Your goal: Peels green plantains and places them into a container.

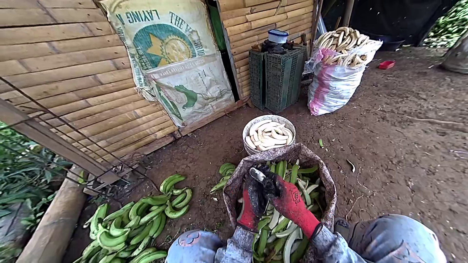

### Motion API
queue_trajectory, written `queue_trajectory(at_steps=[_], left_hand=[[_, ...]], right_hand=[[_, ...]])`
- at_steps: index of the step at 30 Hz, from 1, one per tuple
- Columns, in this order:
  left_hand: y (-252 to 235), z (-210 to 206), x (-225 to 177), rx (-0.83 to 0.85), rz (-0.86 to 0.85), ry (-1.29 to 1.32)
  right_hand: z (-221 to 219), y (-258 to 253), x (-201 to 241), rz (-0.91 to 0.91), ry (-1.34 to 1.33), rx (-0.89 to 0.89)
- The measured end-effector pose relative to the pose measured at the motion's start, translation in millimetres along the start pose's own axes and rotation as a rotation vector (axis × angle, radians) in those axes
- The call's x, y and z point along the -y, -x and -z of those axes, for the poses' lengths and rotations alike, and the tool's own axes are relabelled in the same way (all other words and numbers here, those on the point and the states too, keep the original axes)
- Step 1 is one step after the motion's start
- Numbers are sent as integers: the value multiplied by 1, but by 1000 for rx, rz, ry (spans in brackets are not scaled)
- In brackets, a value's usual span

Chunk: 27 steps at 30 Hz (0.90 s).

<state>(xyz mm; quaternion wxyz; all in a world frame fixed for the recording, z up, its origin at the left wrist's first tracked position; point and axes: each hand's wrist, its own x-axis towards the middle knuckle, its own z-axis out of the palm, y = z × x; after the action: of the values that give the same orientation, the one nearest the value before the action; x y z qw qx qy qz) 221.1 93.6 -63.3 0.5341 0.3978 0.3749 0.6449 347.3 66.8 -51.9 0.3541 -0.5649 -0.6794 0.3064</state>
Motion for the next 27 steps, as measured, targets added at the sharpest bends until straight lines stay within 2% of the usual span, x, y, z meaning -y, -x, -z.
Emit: queue_trajectory(at_steps=[2,4,6,9,11,15,18,21,24,27], left_hand=[[-10,3,5,11,27,-275],[-21,9,12,-1,73,-692],[-26,8,13,114,192,-1135],[-30,-5,21,257,317,-1430],[-35,-8,23,279,341,-1422],[-44,-9,25,333,399,-1342],[-47,-3,30,357,452,-1156],[-37,-4,29,352,385,-985],[-20,-15,15,271,220,-856],[-14,-12,15,43,141,-514]], right_hand=[[9,-19,0,-79,41,4],[30,-50,-1,-149,129,9],[49,-89,-3,-179,205,4],[64,-150,-10,-98,244,-61],[71,-167,-13,-12,266,-120],[82,-147,3,84,272,-170],[85,-114,10,23,299,-115],[87,-64,6,-32,224,-83],[84,-12,-7,-57,129,-159],[62,39,-10,-133,23,-131]])
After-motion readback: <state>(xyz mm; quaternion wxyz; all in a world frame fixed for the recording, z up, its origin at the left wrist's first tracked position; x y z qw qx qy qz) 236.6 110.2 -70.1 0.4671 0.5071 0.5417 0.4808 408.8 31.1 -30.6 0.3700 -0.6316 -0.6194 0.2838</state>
